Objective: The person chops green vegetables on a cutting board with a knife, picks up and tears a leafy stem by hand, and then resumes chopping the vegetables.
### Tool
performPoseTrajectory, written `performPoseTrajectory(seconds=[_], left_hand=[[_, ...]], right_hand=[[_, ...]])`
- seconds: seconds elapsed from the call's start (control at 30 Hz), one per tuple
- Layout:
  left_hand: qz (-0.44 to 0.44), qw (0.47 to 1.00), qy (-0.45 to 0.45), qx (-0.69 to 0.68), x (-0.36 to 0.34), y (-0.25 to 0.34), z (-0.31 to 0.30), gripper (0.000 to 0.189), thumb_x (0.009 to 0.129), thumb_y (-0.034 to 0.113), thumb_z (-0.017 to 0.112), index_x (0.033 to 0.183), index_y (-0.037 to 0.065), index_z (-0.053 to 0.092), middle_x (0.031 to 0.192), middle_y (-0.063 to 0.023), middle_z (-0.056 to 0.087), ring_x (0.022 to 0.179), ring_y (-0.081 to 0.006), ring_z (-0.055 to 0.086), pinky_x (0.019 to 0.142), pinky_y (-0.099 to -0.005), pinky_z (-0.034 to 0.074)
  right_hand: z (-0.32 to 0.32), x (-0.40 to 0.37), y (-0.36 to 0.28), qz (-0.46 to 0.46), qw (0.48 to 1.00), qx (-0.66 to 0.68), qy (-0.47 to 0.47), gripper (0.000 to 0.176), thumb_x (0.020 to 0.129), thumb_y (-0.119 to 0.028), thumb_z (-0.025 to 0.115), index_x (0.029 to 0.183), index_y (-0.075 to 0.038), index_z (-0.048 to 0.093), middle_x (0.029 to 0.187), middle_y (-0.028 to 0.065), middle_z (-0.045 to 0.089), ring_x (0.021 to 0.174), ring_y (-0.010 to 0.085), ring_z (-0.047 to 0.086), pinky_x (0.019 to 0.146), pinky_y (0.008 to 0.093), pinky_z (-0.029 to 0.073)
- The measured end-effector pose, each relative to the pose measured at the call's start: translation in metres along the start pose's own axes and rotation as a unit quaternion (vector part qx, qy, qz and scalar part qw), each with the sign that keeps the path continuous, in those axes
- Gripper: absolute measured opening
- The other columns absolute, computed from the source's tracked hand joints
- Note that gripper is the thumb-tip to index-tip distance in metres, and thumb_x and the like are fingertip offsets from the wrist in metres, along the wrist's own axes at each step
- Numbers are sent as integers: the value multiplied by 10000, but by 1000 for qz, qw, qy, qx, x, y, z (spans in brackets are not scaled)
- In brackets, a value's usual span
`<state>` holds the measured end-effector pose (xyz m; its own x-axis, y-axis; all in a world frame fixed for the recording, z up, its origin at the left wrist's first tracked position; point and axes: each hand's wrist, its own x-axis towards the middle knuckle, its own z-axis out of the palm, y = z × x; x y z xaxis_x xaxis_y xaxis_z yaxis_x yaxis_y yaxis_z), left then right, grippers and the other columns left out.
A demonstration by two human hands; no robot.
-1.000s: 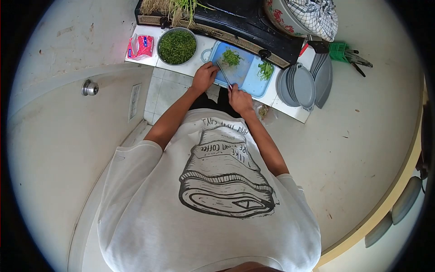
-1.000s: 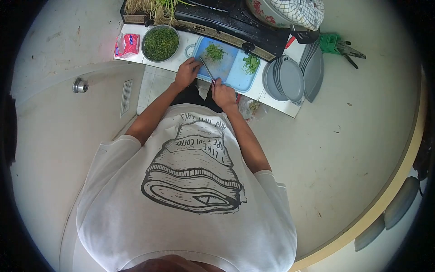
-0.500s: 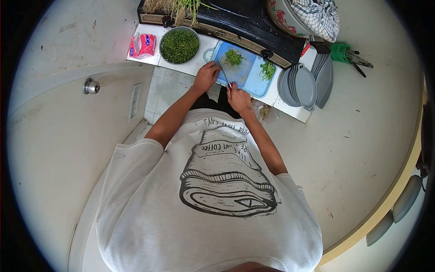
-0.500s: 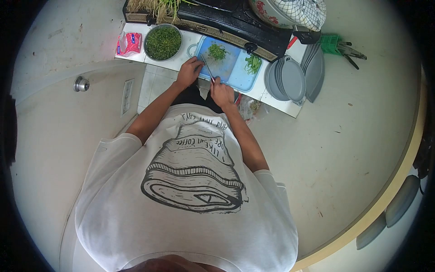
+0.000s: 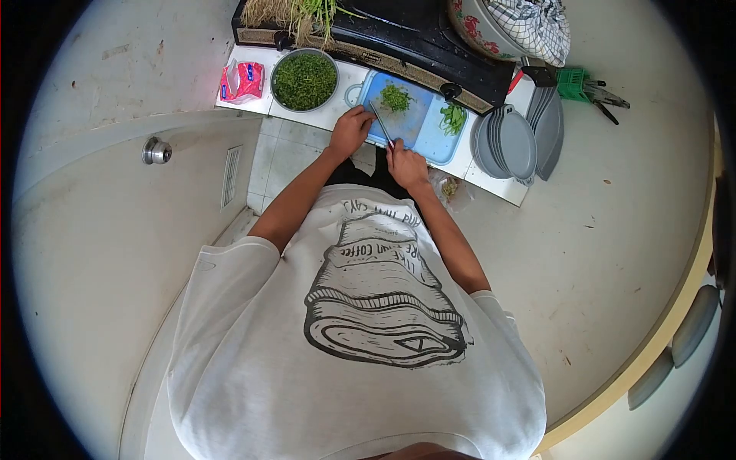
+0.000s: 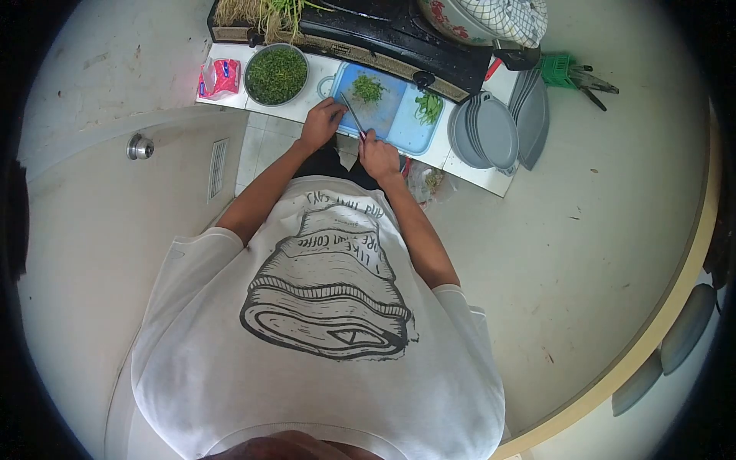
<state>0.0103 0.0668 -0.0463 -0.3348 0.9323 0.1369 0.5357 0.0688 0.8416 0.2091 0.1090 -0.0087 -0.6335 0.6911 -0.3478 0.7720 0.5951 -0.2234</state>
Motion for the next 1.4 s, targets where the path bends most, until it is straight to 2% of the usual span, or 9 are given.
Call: performPoseTrajectory(seconds=[0.17, 0.47, 0.53, 0.73, 0.87, 0.93, 1.4], left_hand=[[-18, 1000, -19, -13, 0, 1, -4, 110, 877, 27, 694, 971, 29, 753, 902, -140, 666, 851, -355, 677, 788, -432, 553], [7, 1000, -18, -1, 1, -4, -3, 91, 881, 40, 703, 962, 21, 742, 902, -147, 656, 835, -366, 670, 771, -441, 546], [1, 1000, -20, -9, 2, -2, -3, 85, 878, 37, 694, 949, 12, 733, 895, -152, 642, 847, -374, 661, 779, -455, 544], [-5, 1000, -25, 6, 1, 1, -4, 80, 880, 23, 683, 947, 7, 725, 890, -158, 642, 836, -373, 664, 766, -452, 542], [-12, 999, -15, -32, 2, -2, -4, 84, 878, 15, 683, 950, 10, 726, 894, -157, 654, 818, -371, 667, 765, -446, 544], [-15, 999, -17, -45, 2, -3, -4, 85, 878, 14, 685, 952, 11, 727, 897, -156, 658, 816, -370, 669, 767, -443, 546], [13, 999, -31, -3, 2, -2, -7, 96, 880, 31, 695, 957, 8, 748, 894, -158, 653, 856, -374, 668, 795, -448, 552]], right_hand=[[-2, 10, 0, 3, 1000, 17, 24, 344, 1055, -358, 502, 1049, -15, 536, 722, 233, 716, 670, 424, 730, 624, 514, 599], [0, 3, -7, 4, 1000, 23, -13, 344, 1055, -360, 503, 1038, -18, 534, 737, 239, 720, 671, 424, 728, 615, 522, 595], [0, 9, -7, 0, 999, 40, -11, 356, 1060, -365, 501, 1083, -11, 529, 740, 258, 710, 695, 447, 721, 620, 549, 584], [-4, 11, -9, -1, 1000, 17, -4, 359, 1059, -360, 501, 1060, -5, 548, 745, 258, 712, 695, 441, 725, 629, 535, 592], [-4, 3, -4, 9, 1000, 24, -14, 361, 1059, -362, 500, 1063, -5, 550, 752, 262, 713, 699, 447, 724, 638, 541, 591], [-6, 1, -2, 10, 1000, 12, 1, 351, 1043, -354, 522, 1068, -5, 556, 725, 239, 715, 685, 418, 735, 634, 512, 601], [-5, 10, -11, 3, 1000, 26, -13, 362, 1047, -358, 505, 1077, 1, 543, 753, 239, 724, 700, 437, 730, 640, 536, 593]])
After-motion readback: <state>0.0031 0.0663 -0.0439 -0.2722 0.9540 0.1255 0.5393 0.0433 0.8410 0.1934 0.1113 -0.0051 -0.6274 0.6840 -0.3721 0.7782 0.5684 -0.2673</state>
